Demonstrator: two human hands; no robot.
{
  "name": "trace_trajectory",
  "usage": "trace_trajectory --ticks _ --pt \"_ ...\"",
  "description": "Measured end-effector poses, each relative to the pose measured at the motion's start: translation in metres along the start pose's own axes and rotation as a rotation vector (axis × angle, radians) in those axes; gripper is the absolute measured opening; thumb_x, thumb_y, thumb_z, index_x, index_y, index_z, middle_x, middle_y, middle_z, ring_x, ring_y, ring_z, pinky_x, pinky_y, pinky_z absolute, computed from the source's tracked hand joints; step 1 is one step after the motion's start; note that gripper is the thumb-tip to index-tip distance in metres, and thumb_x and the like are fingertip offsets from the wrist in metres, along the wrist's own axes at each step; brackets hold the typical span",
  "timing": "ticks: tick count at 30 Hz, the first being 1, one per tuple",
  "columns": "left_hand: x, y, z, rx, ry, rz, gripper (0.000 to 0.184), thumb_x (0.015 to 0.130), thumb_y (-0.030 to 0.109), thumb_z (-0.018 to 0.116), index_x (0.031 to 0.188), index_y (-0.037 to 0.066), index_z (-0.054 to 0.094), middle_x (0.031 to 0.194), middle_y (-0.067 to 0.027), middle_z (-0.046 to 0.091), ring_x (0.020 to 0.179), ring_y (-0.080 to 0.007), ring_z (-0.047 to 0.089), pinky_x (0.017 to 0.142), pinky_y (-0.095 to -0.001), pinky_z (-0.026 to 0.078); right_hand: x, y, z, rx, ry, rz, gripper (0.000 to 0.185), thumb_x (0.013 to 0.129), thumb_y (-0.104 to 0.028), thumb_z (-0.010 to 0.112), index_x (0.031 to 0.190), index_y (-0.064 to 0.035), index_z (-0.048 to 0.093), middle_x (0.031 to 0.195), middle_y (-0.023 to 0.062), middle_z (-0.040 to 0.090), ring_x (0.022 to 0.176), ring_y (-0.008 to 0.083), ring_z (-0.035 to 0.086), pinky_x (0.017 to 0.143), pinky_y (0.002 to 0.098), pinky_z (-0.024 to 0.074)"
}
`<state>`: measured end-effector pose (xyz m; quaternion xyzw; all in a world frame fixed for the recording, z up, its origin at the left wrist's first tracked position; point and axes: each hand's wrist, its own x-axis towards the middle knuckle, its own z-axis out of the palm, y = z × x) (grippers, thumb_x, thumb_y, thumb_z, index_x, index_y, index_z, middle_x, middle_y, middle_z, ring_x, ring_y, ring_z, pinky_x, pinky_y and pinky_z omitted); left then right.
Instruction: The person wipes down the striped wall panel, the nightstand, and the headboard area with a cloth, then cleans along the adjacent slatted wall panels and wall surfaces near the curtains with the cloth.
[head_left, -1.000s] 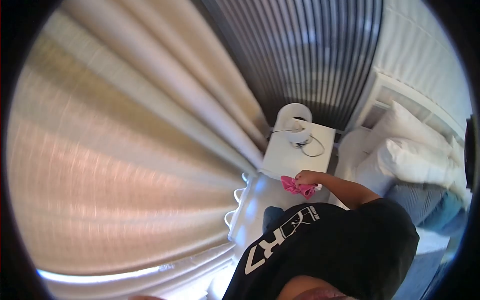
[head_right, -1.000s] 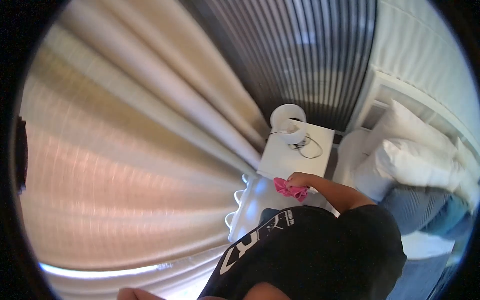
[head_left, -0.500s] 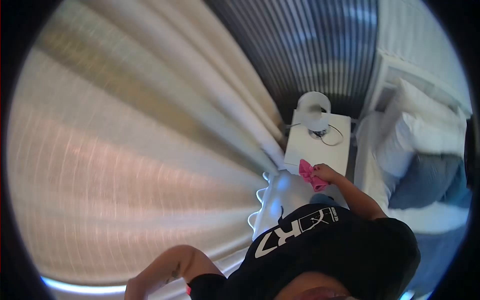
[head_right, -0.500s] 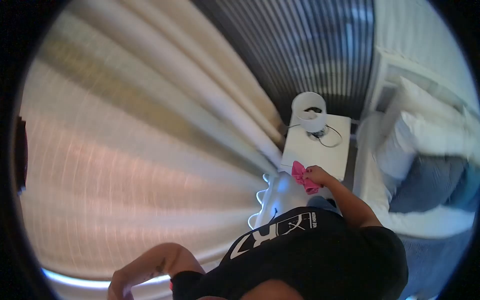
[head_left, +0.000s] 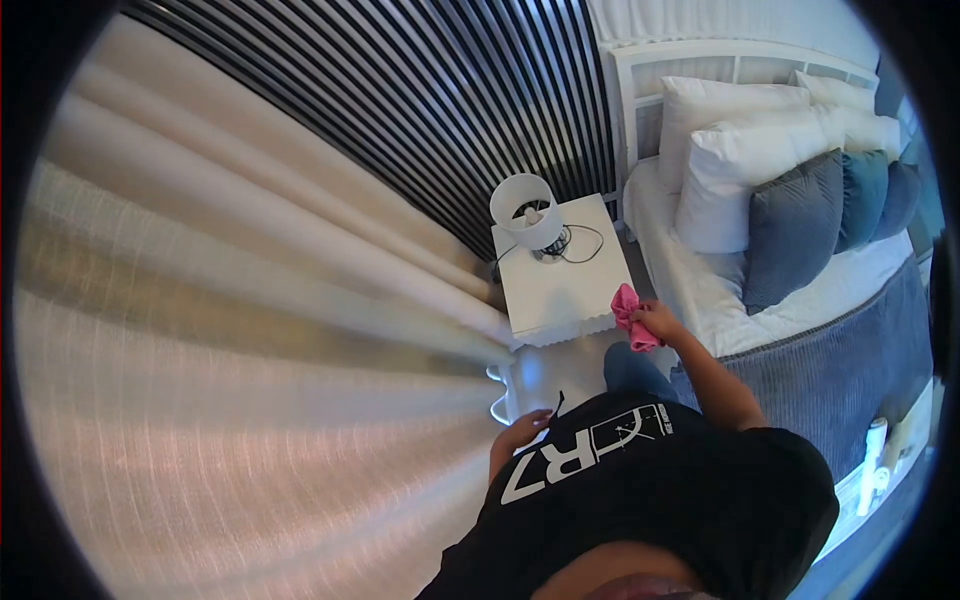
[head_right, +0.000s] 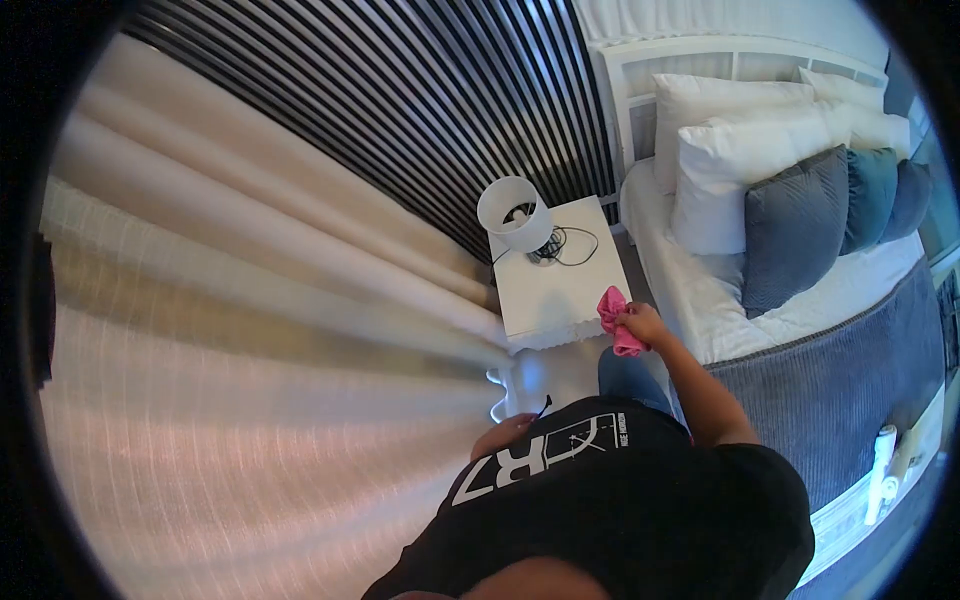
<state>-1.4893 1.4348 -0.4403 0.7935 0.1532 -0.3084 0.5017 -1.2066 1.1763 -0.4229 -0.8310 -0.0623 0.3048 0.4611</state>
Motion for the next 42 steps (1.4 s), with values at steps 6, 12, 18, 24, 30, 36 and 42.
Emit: trace_trajectory --ticks 6,12,18,24,30,36,42 --pt "0.027 -0.019 -0.050 0.173 0.304 -0.017 0.050 0.083 0.034 0.059 0.121 0.002 0.051 0.109 -0.0192 0.060 0.100 -0.0296 0.059 0.086 -0.0367 0.045 -0.004 0.011 -0.006 0.155 0.139 -0.005 0.037 0.068 -0.026 0.064 0.095 -0.0002 0.064 0.078 0.0154 0.064 0.072 0.0230 0.062 0.068 0.0334 0.0480" --pt "0.072 0.009 -0.109 0.290 0.466 0.063 0.047 0.082 0.029 0.061 0.118 0.001 0.052 0.109 -0.0196 0.060 0.099 -0.0299 0.059 0.085 -0.0366 0.046 0.007 0.017 -0.040 0.059 0.086 0.001 0.032 0.069 -0.027 0.064 0.087 0.0004 0.063 0.075 0.0136 0.063 0.068 0.0210 0.060 0.065 0.0334 0.0476" --pt "0.088 0.086 -0.072 -0.129 0.542 0.042 0.045 0.084 0.026 0.059 0.120 0.001 0.050 0.114 -0.0179 0.058 0.101 -0.0299 0.058 0.085 -0.0347 0.046 0.062 0.001 -0.066 -0.297 -0.111 -0.097 0.036 0.068 -0.030 0.064 0.085 0.0013 0.064 0.079 0.0236 0.063 0.075 0.0350 0.063 0.069 0.0400 0.0482" --pt "0.067 0.099 -0.001 -0.273 0.512 -0.176 0.051 0.084 0.035 0.057 0.122 0.003 0.049 0.118 -0.0182 0.055 0.106 -0.0293 0.056 0.091 -0.0363 0.042 0.132 -0.045 -0.060 -0.504 -0.356 -0.309 0.039 0.065 -0.034 0.065 0.083 0.0018 0.063 0.080 0.0250 0.061 0.077 0.0382 0.061 0.071 0.0422 0.0477" --pt "0.025 0.059 0.046 -0.206 0.547 -0.437 0.048 0.086 0.038 0.056 0.124 0.009 0.050 0.111 -0.0159 0.061 0.106 -0.0284 0.057 0.090 -0.0362 0.043 0.151 -0.059 -0.038 -0.441 -0.346 -0.410 0.039 0.066 -0.033 0.066 0.084 0.0014 0.061 0.075 0.0218 0.061 0.072 0.0342 0.061 0.065 0.0391 0.0471" --pt "0.021 0.059 0.042 -0.258 0.671 -0.502 0.045 0.086 0.036 0.056 0.122 0.008 0.052 0.111 -0.0151 0.061 0.103 -0.0279 0.058 0.089 -0.0359 0.044 0.144 -0.053 -0.023 -0.533 -0.543 -0.418 0.040 0.067 -0.035 0.065 0.086 0.0004 0.062 0.078 0.0210 0.062 0.074 0.0333 0.062 0.066 0.0390 0.0473" --pt "0.041 0.074 0.036 -0.448 0.756 -0.398 0.043 0.087 0.032 0.056 0.122 0.008 0.052 0.111 -0.0130 0.062 0.101 -0.0261 0.059 0.088 -0.0346 0.044 0.159 -0.051 -0.001 -0.512 -0.582 -0.595 0.042 0.066 -0.032 0.067 0.094 -0.0012 0.060 0.083 0.0182 0.062 0.076 0.0308 0.062 0.068 0.0365 0.0479"
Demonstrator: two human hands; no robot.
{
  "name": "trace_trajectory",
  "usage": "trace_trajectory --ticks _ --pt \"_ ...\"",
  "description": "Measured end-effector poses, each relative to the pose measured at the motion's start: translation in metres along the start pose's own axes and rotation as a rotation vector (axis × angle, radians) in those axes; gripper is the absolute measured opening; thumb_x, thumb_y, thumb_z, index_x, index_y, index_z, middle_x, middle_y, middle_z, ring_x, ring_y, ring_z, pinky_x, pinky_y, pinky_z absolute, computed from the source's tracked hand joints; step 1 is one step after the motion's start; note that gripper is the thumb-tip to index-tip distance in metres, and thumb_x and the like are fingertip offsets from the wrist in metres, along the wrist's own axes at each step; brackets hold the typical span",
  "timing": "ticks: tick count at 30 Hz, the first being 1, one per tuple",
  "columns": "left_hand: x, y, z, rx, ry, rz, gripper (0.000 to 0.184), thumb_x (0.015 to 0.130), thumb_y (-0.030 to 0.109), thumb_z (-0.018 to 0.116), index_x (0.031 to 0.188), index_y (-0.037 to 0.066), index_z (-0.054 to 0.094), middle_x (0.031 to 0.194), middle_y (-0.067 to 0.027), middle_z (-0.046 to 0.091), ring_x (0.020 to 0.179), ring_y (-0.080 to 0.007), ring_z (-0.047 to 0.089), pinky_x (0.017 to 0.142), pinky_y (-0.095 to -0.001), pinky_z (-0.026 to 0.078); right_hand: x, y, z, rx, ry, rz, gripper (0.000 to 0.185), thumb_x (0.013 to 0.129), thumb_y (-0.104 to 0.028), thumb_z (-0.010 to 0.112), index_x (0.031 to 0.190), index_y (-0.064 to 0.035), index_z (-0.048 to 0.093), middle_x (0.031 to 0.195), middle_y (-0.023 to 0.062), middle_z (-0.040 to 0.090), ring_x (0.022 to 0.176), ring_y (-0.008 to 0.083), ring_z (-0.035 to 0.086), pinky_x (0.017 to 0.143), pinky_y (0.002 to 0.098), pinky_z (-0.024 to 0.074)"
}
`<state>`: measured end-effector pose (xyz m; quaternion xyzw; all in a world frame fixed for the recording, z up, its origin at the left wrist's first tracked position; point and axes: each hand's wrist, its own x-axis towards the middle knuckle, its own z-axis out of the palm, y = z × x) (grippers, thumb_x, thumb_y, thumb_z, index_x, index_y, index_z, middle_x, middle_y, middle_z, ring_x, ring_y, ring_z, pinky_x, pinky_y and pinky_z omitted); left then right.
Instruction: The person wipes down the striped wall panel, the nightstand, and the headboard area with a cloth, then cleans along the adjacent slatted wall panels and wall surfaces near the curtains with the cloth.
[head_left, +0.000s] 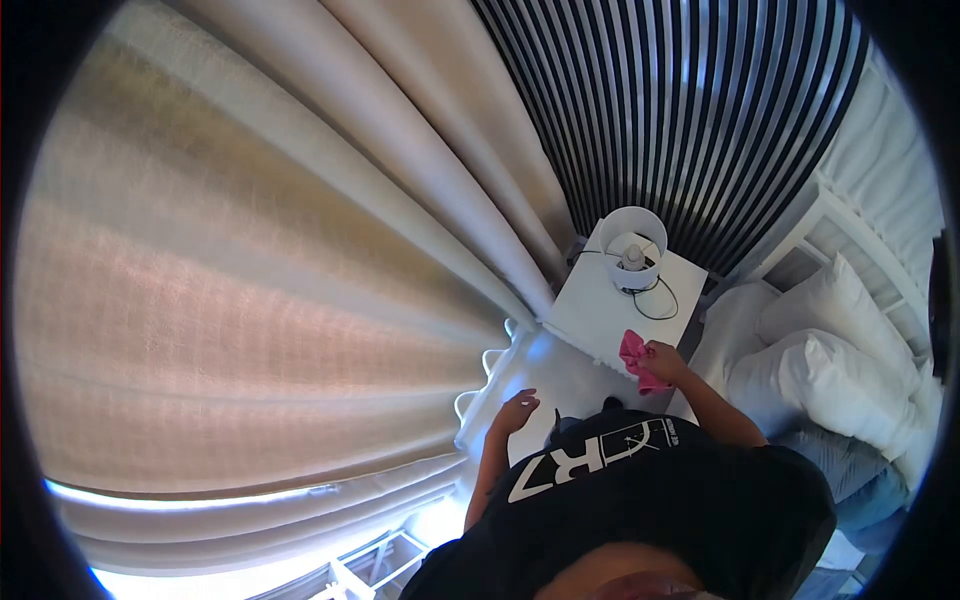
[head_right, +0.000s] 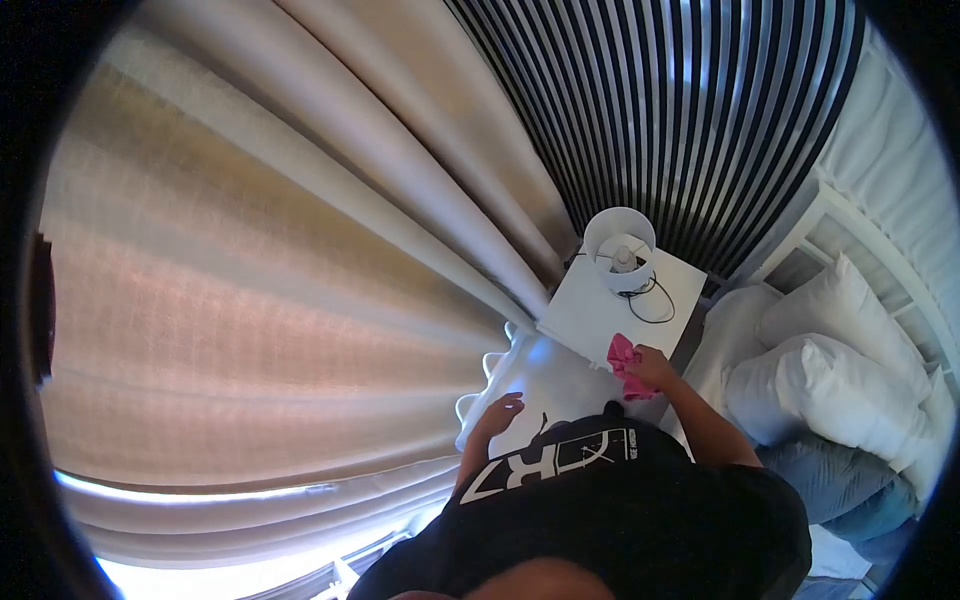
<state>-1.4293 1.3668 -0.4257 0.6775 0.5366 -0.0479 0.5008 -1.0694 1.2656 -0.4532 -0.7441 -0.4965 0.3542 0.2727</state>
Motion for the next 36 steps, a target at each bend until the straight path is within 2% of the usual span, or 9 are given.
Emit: trace_trajectory --ticks 10,16,22,27,29,30,32,34,36 --pt "-0.019 -0.042 0.040 0.050 -0.054 -0.030 0.047 0.085 0.035 0.055 0.121 0.005 0.052 0.112 -0.0169 0.060 0.100 -0.0301 0.059 0.087 -0.0354 0.045 0.018 -0.041 -0.018 0.177 -0.135 0.090 0.047 0.065 -0.026 0.070 0.108 -0.0090 0.062 0.076 0.0123 0.061 0.072 0.0209 0.060 0.069 0.0308 0.0481" --pt "-0.004 -0.018 0.012 -0.746 -0.112 -0.093 0.048 0.089 0.031 0.052 0.128 0.004 0.044 0.116 -0.0082 0.057 0.101 -0.0200 0.056 0.084 -0.0325 0.044 0.046 -0.079 -0.008 0.531 -0.289 0.008 0.036 0.073 -0.015 0.065 0.107 -0.0033 0.062 0.079 0.0069 0.062 0.071 0.0127 0.055 0.068 0.0261 0.0458" --pt "0.062 0.083 -0.053 -0.726 -0.150 0.212 0.047 0.092 0.038 0.047 0.130 0.010 0.042 0.121 -0.0075 0.053 0.107 -0.0201 0.053 0.090 -0.0350 0.040 0.082 -0.143 -0.036 0.426 -0.158 -0.069 0.033 0.074 -0.012 0.065 0.105 -0.0006 0.062 0.082 0.0050 0.062 0.073 0.0100 0.054 0.069 0.0239 0.0444" --pt "0.103 0.192 -0.119 -0.649 -0.201 0.494 0.056 0.089 0.038 0.053 0.134 0.010 0.036 0.133 -0.0078 0.042 0.118 -0.0215 0.044 0.097 -0.0355 0.036 0.123 -0.178 -0.048 0.642 -0.032 -0.118 0.031 0.074 -0.009 0.061 0.104 -0.0016 0.059 0.092 0.0041 0.060 0.081 0.0120 0.056 0.073 0.0251 0.0457" --pt "0.118 0.234 -0.136 -0.423 -0.207 0.882 0.066 0.082 0.027 0.064 0.136 0.008 0.032 0.135 -0.0087 0.037 0.122 -0.0220 0.040 0.100 -0.0347 0.034 0.145 -0.199 -0.055 0.657 0.123 -0.091 0.029 0.076 -0.010 0.061 0.104 -0.0021 0.058 0.091 0.0039 0.060 0.080 0.0119 0.056 0.073 0.0249 0.0459" --pt "0.137 0.245 -0.135 -0.419 -0.239 0.889 0.066 0.082 0.027 0.064 0.136 0.008 0.032 0.135 -0.0087 0.037 0.122 -0.0220 0.040 0.100 -0.0347 0.034 0.152 -0.215 -0.060 0.664 0.242 -0.066 0.028 0.078 -0.012 0.061 0.104 -0.0026 0.058 0.090 0.0037 0.060 0.080 0.0119 0.056 0.072 0.0247 0.0460" --pt "0.183 0.262 -0.131 -0.305 -0.099 1.063 0.071 0.070 0.004 0.068 0.134 0.008 0.036 0.132 -0.0115 0.041 0.125 -0.0262 0.037 0.101 -0.0364 0.034 0.170 -0.245 -0.073 0.767 0.268 -0.070 0.037 0.081 -0.019 0.063 0.113 -0.0030 0.055 0.096 0.0041 0.060 0.083 0.0120 0.056 0.076 0.0247 0.0446" --pt "0.219 0.290 -0.148 -0.295 -0.122 1.119 0.073 0.068 -0.001 0.064 0.134 0.006 0.032 0.131 -0.0144 0.041 0.123 -0.0267 0.040 0.100 -0.0344 0.036 0.184 -0.266 -0.088 1.186 0.233 0.031 0.038 0.083 -0.022 0.062 0.116 -0.0039 0.054 0.099 0.0035 0.059 0.088 0.0123 0.055 0.078 0.0250 0.0443" --pt "0.241 0.328 -0.173 -0.403 -0.083 0.998 0.068 0.069 -0.001 0.061 0.130 0.004 0.032 0.127 -0.0168 0.044 0.116 -0.0267 0.046 0.097 -0.0339 0.039 0.190 -0.281 -0.106 1.091 0.382 -0.008 0.038 0.084 -0.019 0.061 0.119 -0.0068 0.053 0.105 0.0040 0.056 0.095 0.0134 0.054 0.082 0.0258 0.0437"
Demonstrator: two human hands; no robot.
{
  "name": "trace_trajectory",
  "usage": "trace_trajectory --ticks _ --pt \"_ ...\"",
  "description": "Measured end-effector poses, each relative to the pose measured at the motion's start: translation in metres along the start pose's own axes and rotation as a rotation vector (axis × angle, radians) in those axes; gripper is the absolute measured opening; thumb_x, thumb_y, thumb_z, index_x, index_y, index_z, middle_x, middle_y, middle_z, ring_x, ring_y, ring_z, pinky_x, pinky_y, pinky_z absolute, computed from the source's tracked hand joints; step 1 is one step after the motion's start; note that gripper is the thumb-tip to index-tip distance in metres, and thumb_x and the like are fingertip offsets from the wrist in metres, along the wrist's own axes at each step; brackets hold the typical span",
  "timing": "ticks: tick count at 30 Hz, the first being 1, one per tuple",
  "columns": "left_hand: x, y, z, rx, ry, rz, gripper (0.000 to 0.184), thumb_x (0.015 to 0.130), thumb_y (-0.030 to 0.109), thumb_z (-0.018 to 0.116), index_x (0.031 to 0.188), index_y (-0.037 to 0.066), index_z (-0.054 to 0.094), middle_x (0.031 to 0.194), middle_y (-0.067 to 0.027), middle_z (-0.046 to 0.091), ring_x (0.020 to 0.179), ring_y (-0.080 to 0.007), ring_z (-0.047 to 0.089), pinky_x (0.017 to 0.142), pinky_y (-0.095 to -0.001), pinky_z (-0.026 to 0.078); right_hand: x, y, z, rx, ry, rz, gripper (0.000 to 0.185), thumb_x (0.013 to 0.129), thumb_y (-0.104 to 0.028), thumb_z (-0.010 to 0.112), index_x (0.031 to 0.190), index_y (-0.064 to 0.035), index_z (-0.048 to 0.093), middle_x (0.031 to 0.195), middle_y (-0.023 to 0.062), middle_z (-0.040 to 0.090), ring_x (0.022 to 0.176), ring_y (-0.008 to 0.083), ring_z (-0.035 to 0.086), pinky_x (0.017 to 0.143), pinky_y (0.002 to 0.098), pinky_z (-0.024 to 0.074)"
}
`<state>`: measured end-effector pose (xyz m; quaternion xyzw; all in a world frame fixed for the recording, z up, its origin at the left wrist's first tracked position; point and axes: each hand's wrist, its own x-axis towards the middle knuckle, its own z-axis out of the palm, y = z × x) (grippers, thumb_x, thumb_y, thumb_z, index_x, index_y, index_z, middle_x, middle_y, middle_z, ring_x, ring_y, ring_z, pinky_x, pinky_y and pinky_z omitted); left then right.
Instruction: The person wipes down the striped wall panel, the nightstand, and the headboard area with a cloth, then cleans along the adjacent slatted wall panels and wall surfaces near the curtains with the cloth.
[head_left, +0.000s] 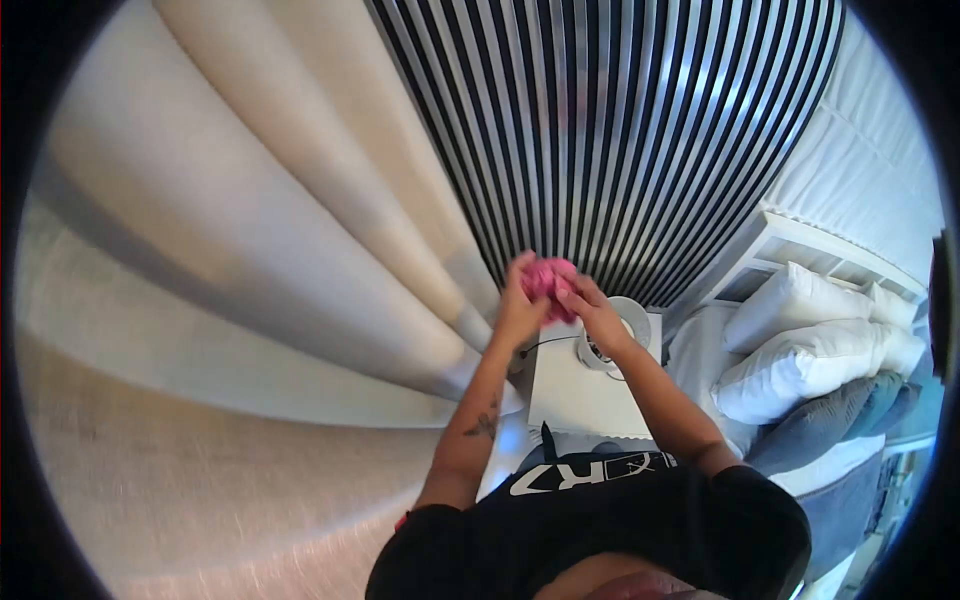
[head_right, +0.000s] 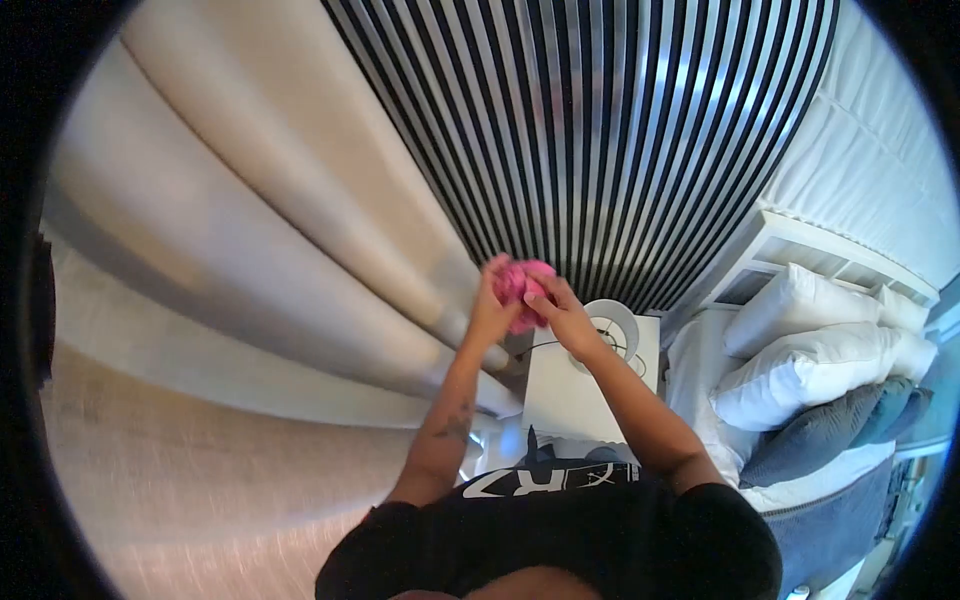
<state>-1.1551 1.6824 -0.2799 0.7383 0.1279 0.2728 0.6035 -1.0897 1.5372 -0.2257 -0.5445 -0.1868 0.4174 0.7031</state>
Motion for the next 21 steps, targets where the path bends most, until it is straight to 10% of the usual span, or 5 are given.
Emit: trace_trajectory --ticks 2,7,12,21 --pt "0.053 0.015 -0.023 0.070 0.163 -0.008 0.062 0.071 -0.002 0.060 0.126 0.002 0.033 0.121 -0.0174 0.048 0.110 -0.0261 0.051 0.094 -0.0349 0.040 0.005 0.000 -0.013 -0.352 0.166 -0.409 0.036 0.084 -0.014 0.060 0.119 -0.0094 0.053 0.110 0.0043 0.052 0.099 0.0147 0.053 0.085 0.0260 0.0423" --pt "0.200 0.088 -0.089 0.398 0.557 0.553 0.063 0.070 0.004 0.063 0.127 0.001 0.038 0.133 -0.0245 0.037 0.127 -0.0380 0.029 0.108 -0.0436 0.018 -0.037 -0.008 -0.081 -0.291 0.371 -0.147 0.030 0.084 -0.012 0.053 0.113 -0.0052 0.056 0.105 0.0041 0.058 0.096 0.0134 0.056 0.082 0.0275 0.0444" --pt "0.271 0.127 -0.097 0.623 0.782 0.819 0.051 0.082 0.006 0.052 0.130 -0.002 0.036 0.143 -0.0221 0.021 0.129 -0.0418 0.026 0.107 -0.0477 0.020 -0.096 0.003 -0.126 -0.112 0.705 -0.135 0.021 0.084 -0.012 0.053 0.103 -0.0044 0.058 0.097 0.0044 0.061 0.084 0.0138 0.058 0.076 0.0277 0.0467" --pt "0.198 -0.136 -0.015 0.507 0.875 0.317 0.055 0.081 -0.003 0.043 0.135 -0.003 0.029 0.143 -0.0253 0.015 0.131 -0.0413 0.023 0.108 -0.0467 0.022 -0.150 0.030 -0.156 -0.111 0.956 -0.029 0.019 0.086 -0.012 0.052 0.102 -0.0030 0.057 0.087 0.0069 0.062 0.072 0.0147 0.060 0.070 0.0275 0.0484"
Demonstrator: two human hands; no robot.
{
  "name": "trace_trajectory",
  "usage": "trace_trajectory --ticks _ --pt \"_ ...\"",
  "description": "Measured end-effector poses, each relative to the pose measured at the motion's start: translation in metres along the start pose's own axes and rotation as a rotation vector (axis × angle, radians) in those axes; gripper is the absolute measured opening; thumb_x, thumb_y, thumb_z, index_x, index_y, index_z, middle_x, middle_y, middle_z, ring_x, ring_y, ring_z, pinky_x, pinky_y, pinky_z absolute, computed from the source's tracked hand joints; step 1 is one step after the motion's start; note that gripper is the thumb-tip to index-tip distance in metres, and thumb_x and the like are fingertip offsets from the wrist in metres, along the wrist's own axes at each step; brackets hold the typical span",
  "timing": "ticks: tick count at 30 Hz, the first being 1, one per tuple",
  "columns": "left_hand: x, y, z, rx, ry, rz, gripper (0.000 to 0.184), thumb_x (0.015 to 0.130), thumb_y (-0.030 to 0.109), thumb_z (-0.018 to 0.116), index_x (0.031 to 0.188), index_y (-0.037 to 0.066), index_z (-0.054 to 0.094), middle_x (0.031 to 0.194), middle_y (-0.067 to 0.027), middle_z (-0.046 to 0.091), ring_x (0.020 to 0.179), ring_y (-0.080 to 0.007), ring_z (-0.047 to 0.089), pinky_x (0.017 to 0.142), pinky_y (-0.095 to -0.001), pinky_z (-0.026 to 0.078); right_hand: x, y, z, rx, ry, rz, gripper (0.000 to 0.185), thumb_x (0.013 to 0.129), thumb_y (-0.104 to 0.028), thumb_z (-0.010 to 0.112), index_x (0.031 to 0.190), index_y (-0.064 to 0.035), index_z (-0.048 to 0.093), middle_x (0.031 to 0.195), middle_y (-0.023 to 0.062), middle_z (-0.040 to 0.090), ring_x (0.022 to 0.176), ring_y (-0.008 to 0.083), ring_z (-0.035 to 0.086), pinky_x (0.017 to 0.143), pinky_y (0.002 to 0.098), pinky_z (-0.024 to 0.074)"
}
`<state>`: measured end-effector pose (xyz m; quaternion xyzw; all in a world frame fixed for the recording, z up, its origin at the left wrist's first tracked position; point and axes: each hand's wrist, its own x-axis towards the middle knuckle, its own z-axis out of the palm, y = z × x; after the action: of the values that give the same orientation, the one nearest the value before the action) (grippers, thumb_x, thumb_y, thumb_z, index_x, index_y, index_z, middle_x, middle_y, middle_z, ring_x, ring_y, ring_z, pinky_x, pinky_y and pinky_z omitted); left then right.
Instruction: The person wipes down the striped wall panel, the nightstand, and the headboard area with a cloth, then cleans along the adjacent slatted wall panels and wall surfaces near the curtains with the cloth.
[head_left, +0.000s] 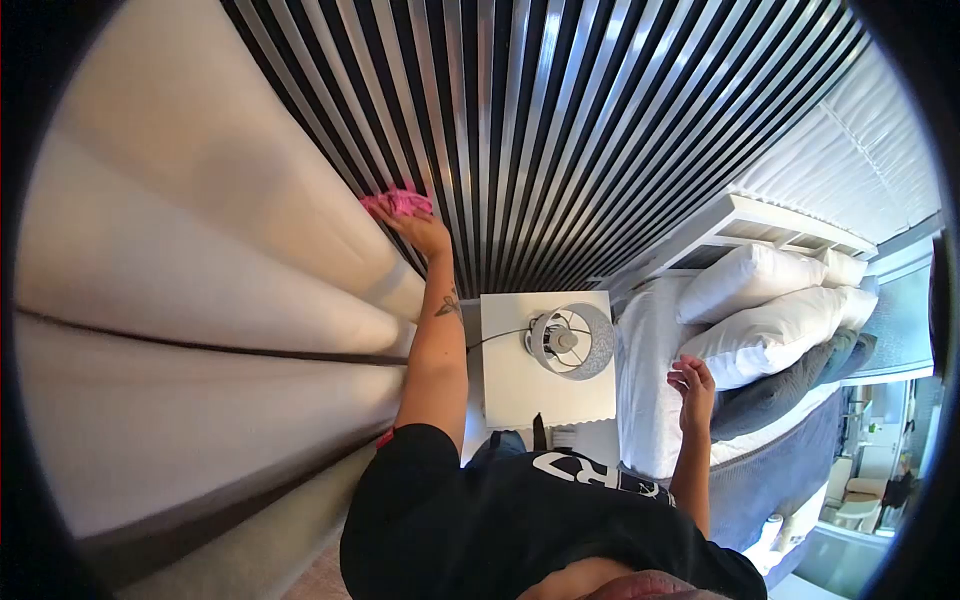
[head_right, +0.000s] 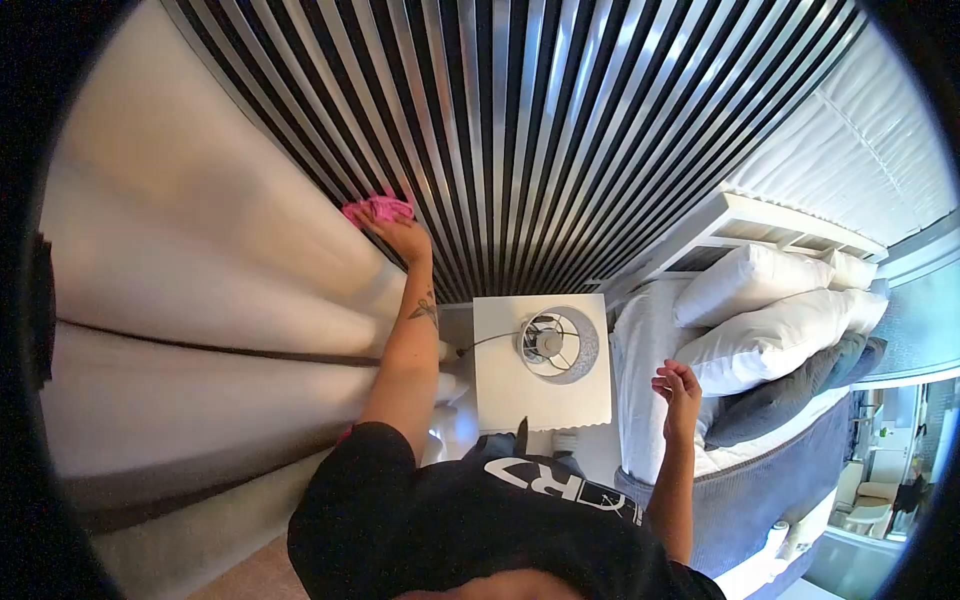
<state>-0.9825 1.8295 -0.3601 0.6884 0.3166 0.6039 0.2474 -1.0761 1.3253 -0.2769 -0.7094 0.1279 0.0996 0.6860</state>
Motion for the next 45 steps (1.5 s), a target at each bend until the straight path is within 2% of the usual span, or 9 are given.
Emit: trace_trajectory --ticks 5,13,15,21,26,31,37,42,45 --pt "0.002 -0.006 -0.005 0.123 -0.025 -0.253 0.058 0.083 -0.002 0.049 0.138 0.001 0.029 0.137 -0.0237 0.025 0.127 -0.0388 0.026 0.104 -0.0438 0.026 0.002 -0.009 -0.017 -0.021 0.003 -0.027 0.017 0.087 -0.012 0.052 0.101 -0.0034 0.057 0.086 0.0063 0.061 0.072 0.0137 0.059 0.069 0.0269 0.0484" --pt "0.198 0.163 -0.033 -0.054 0.158 0.571 0.054 0.081 0.008 0.054 0.133 0.002 0.039 0.134 -0.0190 0.033 0.120 -0.0399 0.032 0.102 -0.0459 0.024 0.041 -0.011 -0.020 0.018 -0.038 -0.064 0.015 0.086 -0.010 0.054 0.099 -0.0040 0.059 0.083 0.0046 0.061 0.070 0.0128 0.059 0.069 0.0255 0.0484" --pt "0.193 0.167 -0.023 -0.088 0.241 0.592 0.048 0.087 0.016 0.053 0.129 -0.003 0.041 0.134 -0.0211 0.033 0.122 -0.0391 0.030 0.103 -0.0483 0.021 0.054 -0.005 -0.014 0.049 -0.087 -0.015 0.015 0.086 -0.010 0.055 0.099 -0.0043 0.059 0.083 0.0047 0.061 0.070 0.0131 0.059 0.069 0.0257 0.0484" --pt "0.030 0.051 -0.013 0.112 -0.046 0.124 0.064 0.078 -0.004 0.048 0.138 -0.001 0.027 0.143 -0.0231 0.020 0.130 -0.0412 0.022 0.108 -0.0439 0.018 0.105 0.012 0.007 0.038 -0.249 0.036 0.016 0.085 -0.012 0.056 0.098 -0.0048 0.059 0.083 0.0052 0.062 0.070 0.0132 0.059 0.069 0.0266 0.0479" --pt "-0.006 -0.016 -0.035 0.337 -0.440 -0.332 0.054 0.080 0.001 0.049 0.133 -0.002 0.035 0.135 -0.0216 0.035 0.125 -0.0364 0.034 0.105 -0.0382 0.029 0.171 0.020 0.011 0.012 -0.399 -0.001 0.019 0.087 -0.018 0.053 0.102 -0.0067 0.058 0.086 0.0050 0.061 0.073 0.0138 0.059 0.072 0.0274 0.0480" --pt "0.079 0.003 -0.088 0.296 -0.219 -0.176 0.050 0.083 0.004 0.050 0.131 0.000 0.039 0.129 -0.0201 0.043 0.121 -0.0331 0.041 0.103 -0.0361 0.031 0.202 0.004 0.019 0.092 -0.402 -0.035 0.018 0.088 -0.017 0.054 0.101 -0.0053 0.058 0.086 0.0038 0.062 0.074 0.0135 0.059 0.074 0.0277 0.0475" --pt "0.199 0.131 -0.079 0.109 0.155 0.437 0.051 0.087 0.013 0.049 0.133 -0.003 0.034 0.132 -0.0228 0.040 0.127 -0.0382 0.032 0.107 -0.0399 0.021 0.205 0.010 0.022 0.069 -0.361 0.032 0.018 0.087 -0.015 0.054 0.102 -0.0054 0.058 0.086 0.0035 0.062 0.076 0.0133 0.059 0.074 0.0269 0.0472" --pt "0.177 0.092 -0.029 0.000 0.235 0.428 0.035 0.093 0.015 0.040 0.120 -0.007 0.042 0.122 -0.0302 0.043 0.113 -0.0434 0.040 0.098 -0.0461 0.027 0.194 0.020 0.029 0.072 -0.287 0.026 0.018 0.087 -0.014 0.053 0.102 -0.0048 0.058 0.086 0.0034 0.062 0.075 0.0133 0.059 0.074 0.0268 0.0474" --pt "0.122 0.003 -0.010 0.026 0.148 0.021 0.037 0.094 0.020 0.038 0.112 -0.012 0.044 0.115 -0.0357 0.045 0.106 -0.0485 0.042 0.093 -0.0504 0.029 0.177 0.034 0.021 0.045 -0.198 0.047 0.018 0.087 -0.013 0.053 0.102 -0.0049 0.058 0.086 0.0036 0.062 0.075 0.0128 0.059 0.073 0.0266 0.0474"
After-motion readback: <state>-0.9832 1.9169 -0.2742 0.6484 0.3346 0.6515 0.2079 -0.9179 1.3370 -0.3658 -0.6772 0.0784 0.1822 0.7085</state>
